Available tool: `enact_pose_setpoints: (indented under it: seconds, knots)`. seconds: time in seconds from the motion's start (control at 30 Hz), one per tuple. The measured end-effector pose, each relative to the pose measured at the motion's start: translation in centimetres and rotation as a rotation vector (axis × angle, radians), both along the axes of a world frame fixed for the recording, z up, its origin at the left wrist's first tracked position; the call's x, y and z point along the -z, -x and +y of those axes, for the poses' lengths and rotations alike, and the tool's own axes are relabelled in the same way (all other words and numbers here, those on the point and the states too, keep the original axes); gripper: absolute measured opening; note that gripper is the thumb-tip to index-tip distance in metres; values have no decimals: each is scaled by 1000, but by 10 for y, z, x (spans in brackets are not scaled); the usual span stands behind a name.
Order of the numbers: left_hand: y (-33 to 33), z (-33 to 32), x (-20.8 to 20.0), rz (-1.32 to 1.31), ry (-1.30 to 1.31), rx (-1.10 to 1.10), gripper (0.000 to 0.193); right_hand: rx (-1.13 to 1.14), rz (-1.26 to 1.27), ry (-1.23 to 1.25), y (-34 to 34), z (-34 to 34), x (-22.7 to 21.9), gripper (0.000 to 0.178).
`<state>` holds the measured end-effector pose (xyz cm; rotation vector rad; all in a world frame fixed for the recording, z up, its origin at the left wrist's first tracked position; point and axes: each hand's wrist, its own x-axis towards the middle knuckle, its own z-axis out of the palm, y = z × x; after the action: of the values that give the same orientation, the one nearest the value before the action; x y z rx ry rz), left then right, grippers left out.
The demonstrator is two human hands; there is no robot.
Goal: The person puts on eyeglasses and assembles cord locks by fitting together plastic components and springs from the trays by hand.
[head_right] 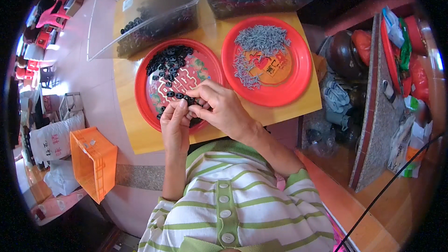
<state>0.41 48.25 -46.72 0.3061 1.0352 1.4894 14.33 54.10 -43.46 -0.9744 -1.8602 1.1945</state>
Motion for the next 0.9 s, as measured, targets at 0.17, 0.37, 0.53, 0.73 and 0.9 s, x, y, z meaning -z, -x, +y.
enact_pose_setpoints:
  seconds: [0.17, 0.37, 0.53, 0.73, 0.9]
  knots:
    - [-4, -2, 4, 39, 14, -39, 9, 19, 3, -82, 1, 0, 6, 24]
    - [-2, -3, 1, 30, -68, 15, 10, -4, 32, -26, -4, 3, 4, 23]
    - [2, -5, 10, 146, -139, -11, 24, -40, 63, 26, -7, 5, -2, 23]
    - [5, -3, 22, 328, -310, 28, 23, -84, 42, 76, -11, 5, 2, 27]
    - [2, -4, 19, 442, -295, 18, 20, -103, 35, 51, -12, 5, 6, 27]
